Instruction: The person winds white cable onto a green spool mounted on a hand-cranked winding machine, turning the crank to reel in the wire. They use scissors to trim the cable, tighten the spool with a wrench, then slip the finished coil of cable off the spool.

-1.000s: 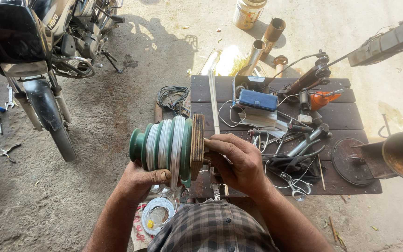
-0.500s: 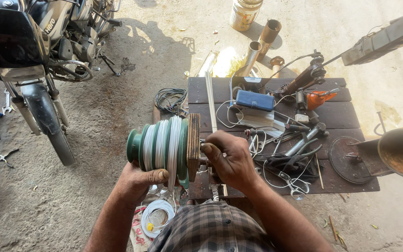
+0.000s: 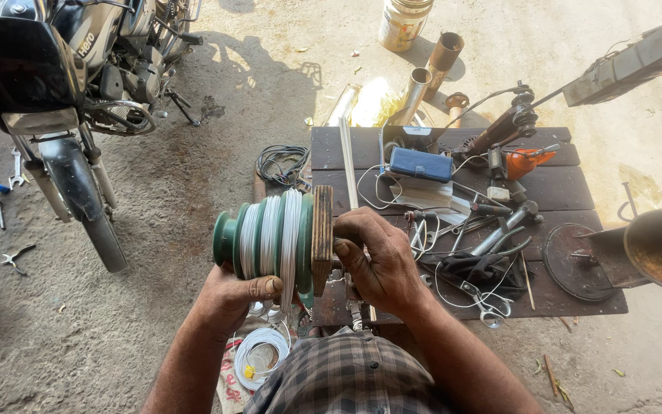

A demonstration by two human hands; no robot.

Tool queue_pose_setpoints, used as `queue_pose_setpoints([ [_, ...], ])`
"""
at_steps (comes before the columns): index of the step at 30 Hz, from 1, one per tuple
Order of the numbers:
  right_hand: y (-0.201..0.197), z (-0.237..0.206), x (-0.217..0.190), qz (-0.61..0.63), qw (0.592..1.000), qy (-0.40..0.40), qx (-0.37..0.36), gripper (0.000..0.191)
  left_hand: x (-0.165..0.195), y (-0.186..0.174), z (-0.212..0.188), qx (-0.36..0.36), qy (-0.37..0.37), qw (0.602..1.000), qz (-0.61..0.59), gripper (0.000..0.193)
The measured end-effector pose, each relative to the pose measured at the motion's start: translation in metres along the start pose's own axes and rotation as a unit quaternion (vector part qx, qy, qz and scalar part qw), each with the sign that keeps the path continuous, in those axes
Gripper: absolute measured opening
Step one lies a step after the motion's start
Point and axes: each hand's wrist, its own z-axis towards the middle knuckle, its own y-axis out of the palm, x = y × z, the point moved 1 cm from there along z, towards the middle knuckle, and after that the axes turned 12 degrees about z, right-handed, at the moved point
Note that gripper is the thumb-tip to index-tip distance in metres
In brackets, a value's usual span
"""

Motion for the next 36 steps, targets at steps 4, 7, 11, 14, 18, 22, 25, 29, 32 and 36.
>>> queue_pose_setpoints([
  [4, 0.001, -0.004, 0.003, -0.008, 1.000, 0.007, -0.008, 0.023, -0.004, -0.003, 0.000, -0.007, -0.002, 1.000, 0.015, 0.075],
  [7, -0.003, 0.000, 0.005, -0.008, 0.998, -0.062, -0.009, 0.016, -0.005, -0.003, 0.000, -0.001, -0.003, 1.000, 0.009, 0.077],
  [11, -0.007, 0.002, 0.004, -0.035, 0.994, -0.105, 0.002, 0.024, -0.005, -0.002, -0.001, -0.006, -0.001, 1.000, 0.006, 0.076],
  [14, -0.008, 0.003, 0.002, -0.030, 0.992, -0.120, 0.004, 0.027, -0.004, -0.001, -0.002, 0.003, -0.005, 1.000, 0.017, 0.076],
  [18, -0.007, 0.002, 0.001, -0.019, 0.996, -0.082, 0.002, 0.020, -0.003, -0.002, -0.001, 0.001, -0.011, 1.000, 0.005, 0.077],
  [22, -0.005, 0.001, 0.009, -0.020, 0.996, -0.081, -0.005, 0.022, -0.002, -0.001, -0.001, -0.006, -0.017, 1.000, -0.005, 0.078],
  [25, -0.001, 0.000, 0.019, -0.027, 0.998, -0.048, -0.011, 0.033, -0.001, 0.000, -0.003, 0.009, -0.009, 1.000, 0.000, 0.078],
  [29, 0.002, -0.001, 0.026, 0.049, 0.999, -0.019, -0.011, 0.035, 0.000, 0.002, -0.002, -0.006, -0.009, 1.000, -0.010, 0.076],
  [32, 0.002, -0.003, 0.021, 0.062, 0.996, -0.057, 0.009, 0.027, 0.000, 0.001, -0.002, 0.001, -0.013, 1.000, -0.016, 0.080],
  [36, 0.000, -0.004, 0.008, 0.046, 0.996, -0.070, 0.024, 0.026, 0.001, 0.002, -0.003, 0.006, -0.008, 1.000, -0.005, 0.082],
])
